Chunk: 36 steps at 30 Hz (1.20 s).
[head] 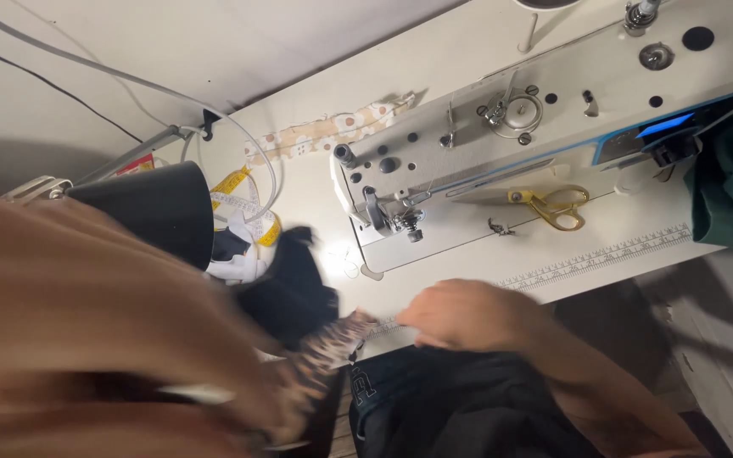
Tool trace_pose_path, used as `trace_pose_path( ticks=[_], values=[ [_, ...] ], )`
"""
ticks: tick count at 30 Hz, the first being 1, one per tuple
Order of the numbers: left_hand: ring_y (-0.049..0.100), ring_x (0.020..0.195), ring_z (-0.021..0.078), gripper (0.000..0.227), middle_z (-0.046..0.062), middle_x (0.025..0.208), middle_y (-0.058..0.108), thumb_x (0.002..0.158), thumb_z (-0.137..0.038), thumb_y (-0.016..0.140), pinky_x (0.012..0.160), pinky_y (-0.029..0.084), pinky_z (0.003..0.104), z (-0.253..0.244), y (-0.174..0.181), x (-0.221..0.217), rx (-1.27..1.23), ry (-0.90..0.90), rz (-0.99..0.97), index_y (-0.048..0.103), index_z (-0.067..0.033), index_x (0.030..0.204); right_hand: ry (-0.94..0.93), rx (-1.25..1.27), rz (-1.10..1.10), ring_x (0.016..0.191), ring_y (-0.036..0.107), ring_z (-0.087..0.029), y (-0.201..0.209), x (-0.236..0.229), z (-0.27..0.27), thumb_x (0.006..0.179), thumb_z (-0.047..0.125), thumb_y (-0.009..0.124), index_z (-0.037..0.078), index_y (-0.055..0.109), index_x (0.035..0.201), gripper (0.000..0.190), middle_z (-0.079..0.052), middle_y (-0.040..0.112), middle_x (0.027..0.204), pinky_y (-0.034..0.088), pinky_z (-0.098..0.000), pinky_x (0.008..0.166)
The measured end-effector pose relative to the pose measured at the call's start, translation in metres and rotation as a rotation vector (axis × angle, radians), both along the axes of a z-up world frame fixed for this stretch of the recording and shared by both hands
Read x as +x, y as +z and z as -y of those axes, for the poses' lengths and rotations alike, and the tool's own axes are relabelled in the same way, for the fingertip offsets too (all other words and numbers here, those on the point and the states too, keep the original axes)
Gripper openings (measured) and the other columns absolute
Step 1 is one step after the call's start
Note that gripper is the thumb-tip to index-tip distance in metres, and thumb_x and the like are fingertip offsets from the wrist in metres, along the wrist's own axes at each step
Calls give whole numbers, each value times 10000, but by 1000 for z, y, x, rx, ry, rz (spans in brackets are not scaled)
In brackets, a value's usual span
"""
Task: Preparing and cutting fabric pieces for a bikini using scissors at a sewing workstation.
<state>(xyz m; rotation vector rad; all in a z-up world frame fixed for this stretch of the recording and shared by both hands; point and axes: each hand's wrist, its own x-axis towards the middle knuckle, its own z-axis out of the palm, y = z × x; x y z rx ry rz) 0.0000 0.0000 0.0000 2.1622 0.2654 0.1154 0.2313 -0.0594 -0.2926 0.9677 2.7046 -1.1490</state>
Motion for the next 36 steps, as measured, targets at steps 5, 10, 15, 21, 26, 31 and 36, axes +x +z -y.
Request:
trace_pose_path(
  ticks=[5, 10, 15, 21, 26, 31, 36],
  values=[
    [817, 637, 216, 133, -15, 872, 803, 922, -232, 809, 582, 614, 312, -8, -115, 10, 14, -36, -31, 738, -167, 1014, -288, -4, -535, 893, 835, -229, 30, 35, 17, 1057, 311, 657, 109, 735, 1096, 220, -68, 832, 988, 660, -339, 805],
    [809, 629, 53, 205, 3, 932, 866, 985, -270, 777, 428, 543, 154, -20, -229, 5, 47, 105, 81, 728, -114, 1109, -568, -267, -1035, 955, 853, -234, -19, 10, 29, 1076, 206, 612, 28, 695, 1319, 312, -121, 828, 1115, 704, -329, 880],
    [744, 647, 146, 244, -1, 852, 853, 814, -191, 941, 597, 538, 278, -20, -294, -7, -121, 451, 163, 774, -167, 991, -857, -413, -1096, 934, 761, -208, -74, -24, 25, 850, 65, 892, -63, 716, 1248, 454, -148, 797, 1066, 658, -392, 826],
    [751, 662, 145, 255, 34, 870, 859, 813, -175, 950, 590, 546, 270, -9, -326, -14, -125, 569, 323, 773, -150, 995, -888, -531, -1259, 676, 672, -111, -97, -43, 19, 913, -64, 805, -88, 712, 1031, 151, -85, 631, 813, 636, -303, 511],
    [770, 835, 258, 730, 96, 1051, 843, 622, -532, 976, 753, 575, 381, 3, -347, -18, -3, 570, 325, 747, -111, 1173, -903, -290, -1095, 705, 747, -203, -87, -40, 24, 932, 47, 794, -43, 722, 1031, 152, -152, 713, 882, 696, -342, 489],
    [604, 1411, 281, 626, 68, 1258, 764, 611, -520, 984, 1246, 241, 687, 13, -380, -23, 541, 452, 94, 685, -125, 993, -867, -152, -994, 547, 762, -137, -100, -39, 37, 978, 109, 744, 11, 713, 1003, 106, -141, 786, 937, 679, -288, 448],
    [654, 797, 233, 460, 23, 834, 597, 795, -417, 798, 913, 504, 495, -3, -441, -49, 855, 376, -106, 635, -186, 1158, -1141, -191, -944, 422, 716, -173, -153, -30, 29, 975, 140, 755, -17, 672, 949, 179, -202, 757, 776, 591, -270, 330]
  ],
)
